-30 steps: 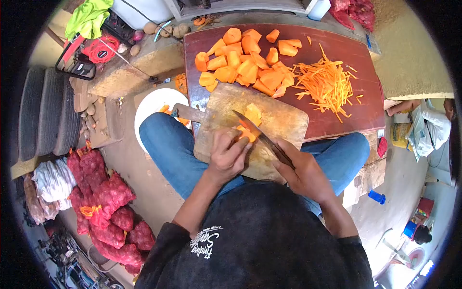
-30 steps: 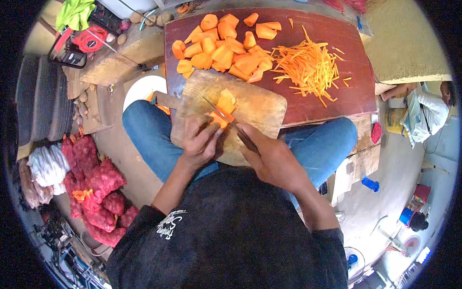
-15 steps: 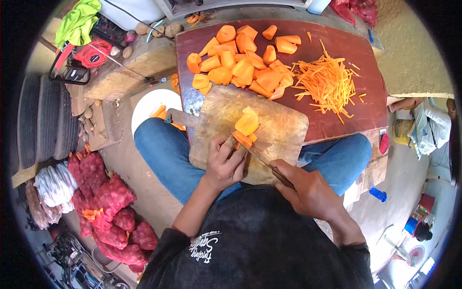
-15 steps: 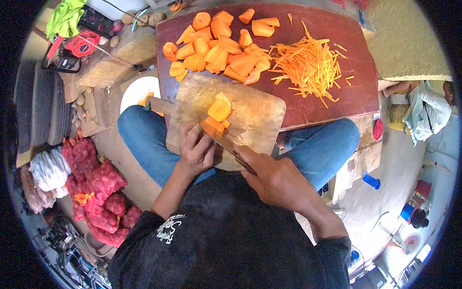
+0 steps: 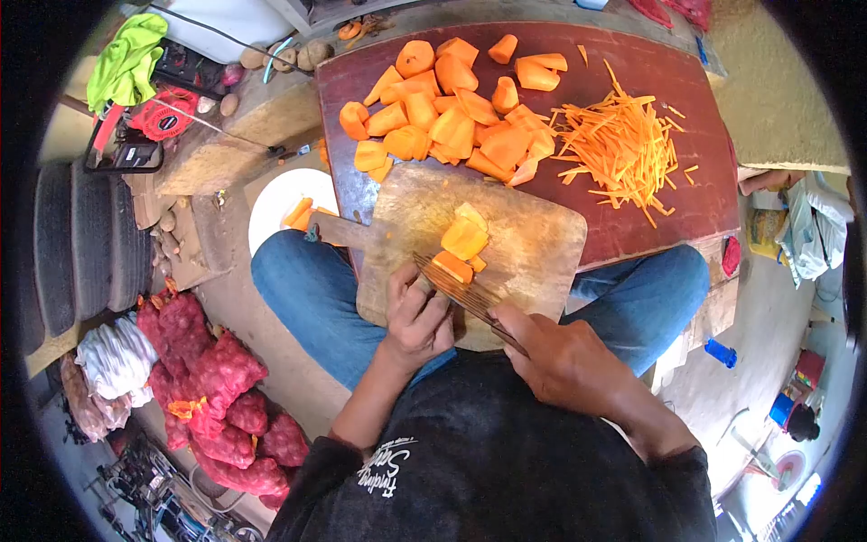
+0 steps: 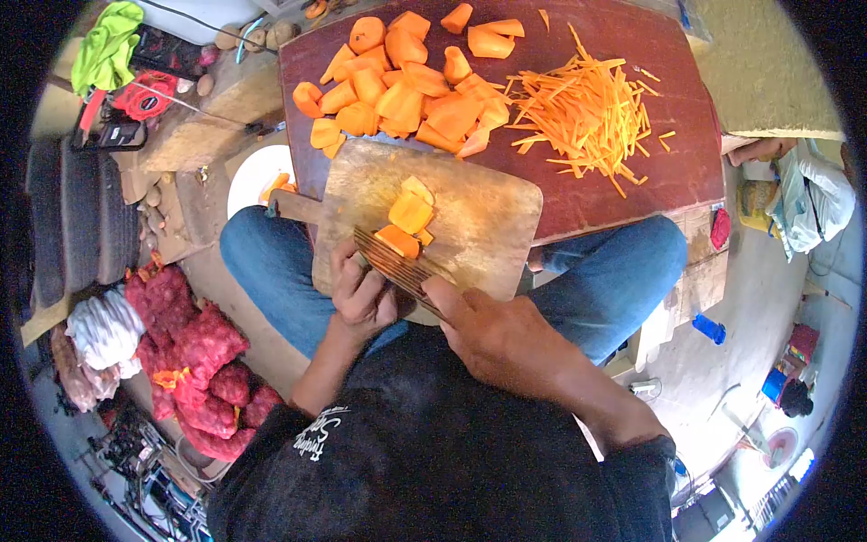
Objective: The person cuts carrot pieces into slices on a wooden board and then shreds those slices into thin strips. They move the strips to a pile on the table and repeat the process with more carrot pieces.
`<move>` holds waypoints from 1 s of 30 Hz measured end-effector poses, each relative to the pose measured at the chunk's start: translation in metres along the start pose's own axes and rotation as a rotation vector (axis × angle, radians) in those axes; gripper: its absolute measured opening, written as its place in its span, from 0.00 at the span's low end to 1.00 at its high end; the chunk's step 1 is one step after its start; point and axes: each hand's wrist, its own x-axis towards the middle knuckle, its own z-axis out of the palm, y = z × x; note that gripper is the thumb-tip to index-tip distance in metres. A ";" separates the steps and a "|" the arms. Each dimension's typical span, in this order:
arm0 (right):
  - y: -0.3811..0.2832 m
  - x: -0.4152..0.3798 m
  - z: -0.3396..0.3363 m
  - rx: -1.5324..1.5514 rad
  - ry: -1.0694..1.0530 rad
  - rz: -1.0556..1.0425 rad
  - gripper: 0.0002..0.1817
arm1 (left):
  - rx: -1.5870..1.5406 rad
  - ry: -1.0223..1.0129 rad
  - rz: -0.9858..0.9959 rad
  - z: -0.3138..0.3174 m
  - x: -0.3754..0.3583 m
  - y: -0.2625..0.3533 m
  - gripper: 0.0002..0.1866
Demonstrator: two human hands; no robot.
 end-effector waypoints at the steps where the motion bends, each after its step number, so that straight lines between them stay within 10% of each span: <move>1: -0.002 0.000 0.000 -0.005 -0.013 0.016 0.27 | 0.009 -0.014 0.015 0.000 -0.003 -0.001 0.18; 30: -0.006 0.002 -0.008 0.155 0.127 0.051 0.31 | 0.040 0.050 -0.026 0.001 0.012 0.012 0.19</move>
